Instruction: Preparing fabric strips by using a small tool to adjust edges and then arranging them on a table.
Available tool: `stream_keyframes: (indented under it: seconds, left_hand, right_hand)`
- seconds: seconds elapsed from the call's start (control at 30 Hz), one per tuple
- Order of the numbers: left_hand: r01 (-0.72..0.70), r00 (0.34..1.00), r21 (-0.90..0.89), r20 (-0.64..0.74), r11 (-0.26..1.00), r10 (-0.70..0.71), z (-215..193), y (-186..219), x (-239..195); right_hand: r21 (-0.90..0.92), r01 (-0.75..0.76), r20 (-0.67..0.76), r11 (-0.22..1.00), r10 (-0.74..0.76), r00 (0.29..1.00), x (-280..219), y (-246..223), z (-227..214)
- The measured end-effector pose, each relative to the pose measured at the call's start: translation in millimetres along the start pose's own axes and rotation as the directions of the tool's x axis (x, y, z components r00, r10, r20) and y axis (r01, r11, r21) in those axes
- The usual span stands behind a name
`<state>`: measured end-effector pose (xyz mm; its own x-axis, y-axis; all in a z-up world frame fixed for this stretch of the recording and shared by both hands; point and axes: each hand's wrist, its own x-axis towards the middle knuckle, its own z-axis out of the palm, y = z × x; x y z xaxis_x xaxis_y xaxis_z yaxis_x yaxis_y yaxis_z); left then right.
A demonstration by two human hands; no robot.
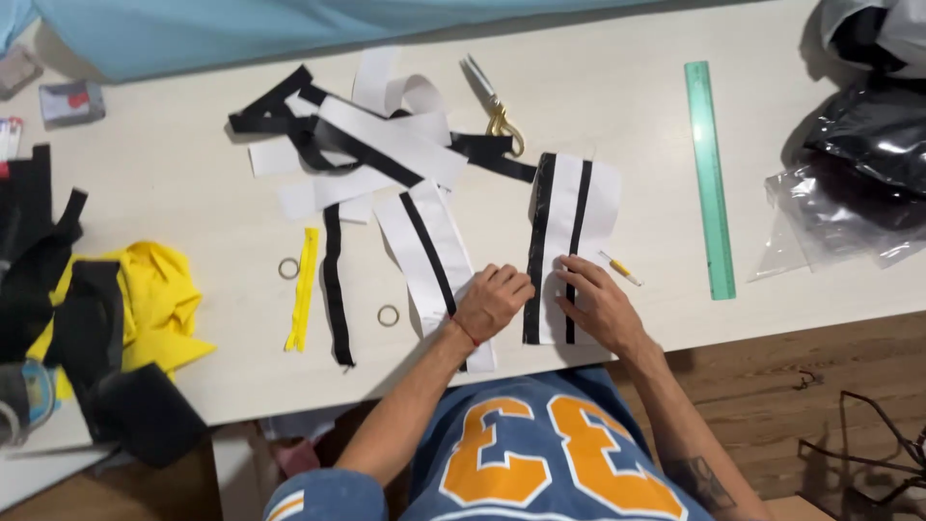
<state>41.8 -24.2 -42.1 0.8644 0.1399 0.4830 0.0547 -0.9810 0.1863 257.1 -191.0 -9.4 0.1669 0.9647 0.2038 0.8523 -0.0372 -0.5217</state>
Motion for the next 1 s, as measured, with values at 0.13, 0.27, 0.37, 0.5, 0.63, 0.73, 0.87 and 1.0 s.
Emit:
stream_keyframes:
  seconds: [0.13, 0.27, 0.37, 0.5, 0.63, 0.73, 0.87, 1.0]
  left_hand:
    - [-0.005, 1.000, 0.096, -0.030, 0.995, 0.008, -2, -2, 0]
    - [0.212, 0.973, 0.298, 0.027, 0.931, -0.230, -36, -16, -7]
    - [0.439, 0.891, 0.399, -0.079, 0.805, -0.447, -61, -17, -26]
    - [0.493, 0.869, 0.334, -0.152, 0.803, -0.470, -62, 15, 6]
    - [0.432, 0.898, 0.252, -0.031, 0.866, -0.439, 13, 110, 49]
    - [0.233, 0.965, -0.038, 0.136, 0.972, -0.226, 39, 135, 51]
    - [0.163, 0.984, -0.042, 0.074, 0.986, -0.159, 26, 130, 55]
    - [0.125, 0.981, -0.093, 0.159, 0.988, -0.109, 32, 135, 44]
  right_hand:
    - [0.005, 0.051, 0.016, 0.999, -0.051, 0.999, 3, 12, -2]
    - [0.203, -0.019, 0.106, 0.979, -0.003, 0.994, 17, 31, -32]
    - [0.329, -0.097, 0.071, 0.939, 0.078, 0.994, 31, 73, -50]
    - [0.069, -0.089, 0.022, 0.994, 0.088, 0.996, 103, 128, -65]
    - [-0.313, -0.050, 0.097, 0.949, 0.084, 0.992, 178, 129, -49]
    - [-0.201, -0.163, 0.303, 0.966, 0.219, 0.927, 206, 128, -32]
    - [-0.076, -0.166, 0.442, 0.983, 0.183, 0.878, 226, 132, -26]
    - [-0.306, -0.088, 0.361, 0.948, 0.201, 0.911, 224, 113, -29]
